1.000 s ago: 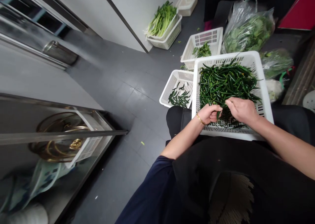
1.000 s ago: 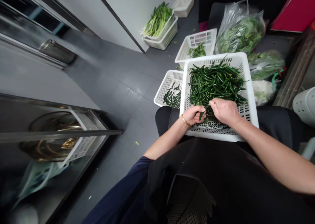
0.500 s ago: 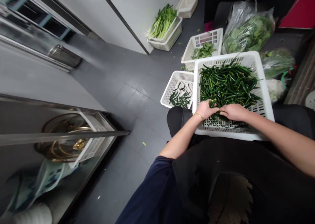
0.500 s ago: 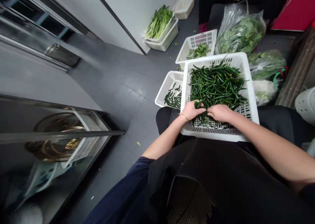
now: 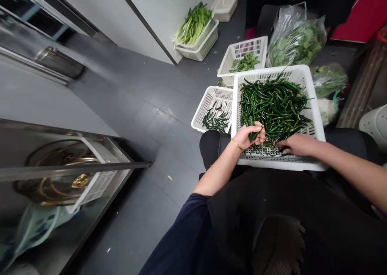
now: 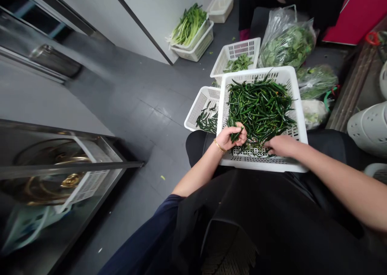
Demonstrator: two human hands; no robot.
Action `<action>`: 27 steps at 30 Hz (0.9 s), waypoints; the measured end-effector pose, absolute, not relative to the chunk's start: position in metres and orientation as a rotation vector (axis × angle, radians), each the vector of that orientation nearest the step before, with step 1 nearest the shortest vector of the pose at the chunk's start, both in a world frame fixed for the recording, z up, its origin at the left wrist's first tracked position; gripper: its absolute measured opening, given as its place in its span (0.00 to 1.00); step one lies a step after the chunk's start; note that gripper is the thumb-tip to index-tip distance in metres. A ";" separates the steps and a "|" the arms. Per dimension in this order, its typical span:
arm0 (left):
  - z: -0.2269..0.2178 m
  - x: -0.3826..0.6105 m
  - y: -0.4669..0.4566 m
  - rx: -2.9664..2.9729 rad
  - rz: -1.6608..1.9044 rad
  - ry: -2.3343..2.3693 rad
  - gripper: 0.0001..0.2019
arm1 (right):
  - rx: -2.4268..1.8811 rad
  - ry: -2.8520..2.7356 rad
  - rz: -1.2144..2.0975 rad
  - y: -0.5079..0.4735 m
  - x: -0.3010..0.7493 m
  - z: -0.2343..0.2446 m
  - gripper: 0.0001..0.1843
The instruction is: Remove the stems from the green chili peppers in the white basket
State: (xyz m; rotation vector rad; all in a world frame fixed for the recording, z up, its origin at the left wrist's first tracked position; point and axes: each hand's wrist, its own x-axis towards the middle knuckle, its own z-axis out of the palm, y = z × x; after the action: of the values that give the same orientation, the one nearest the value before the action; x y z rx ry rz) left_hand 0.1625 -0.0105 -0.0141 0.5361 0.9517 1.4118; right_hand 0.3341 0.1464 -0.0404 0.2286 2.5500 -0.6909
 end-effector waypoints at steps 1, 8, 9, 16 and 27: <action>-0.015 0.162 -0.011 0.504 1.372 0.929 0.17 | 0.194 2.579 -0.451 0.141 0.332 -0.051 0.12; -0.016 0.165 -0.008 0.417 1.332 1.071 0.15 | 0.087 2.740 -0.303 0.127 0.314 -0.061 0.06; -0.016 0.167 -0.007 0.420 1.342 1.143 0.16 | 0.179 2.793 -0.433 0.132 0.311 -0.052 0.05; -0.011 0.186 0.005 0.510 1.391 1.240 0.18 | 0.668 2.580 -1.884 0.138 0.305 0.011 0.19; -0.003 0.202 0.007 0.441 1.660 1.346 0.19 | 0.905 2.099 -2.040 0.100 0.314 0.016 0.23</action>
State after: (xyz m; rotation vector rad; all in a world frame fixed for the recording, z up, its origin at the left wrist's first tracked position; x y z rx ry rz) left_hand 0.2021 0.0072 -0.0034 0.4410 1.3456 1.6598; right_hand 0.3144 0.1000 0.0156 0.9048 2.0995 -2.0402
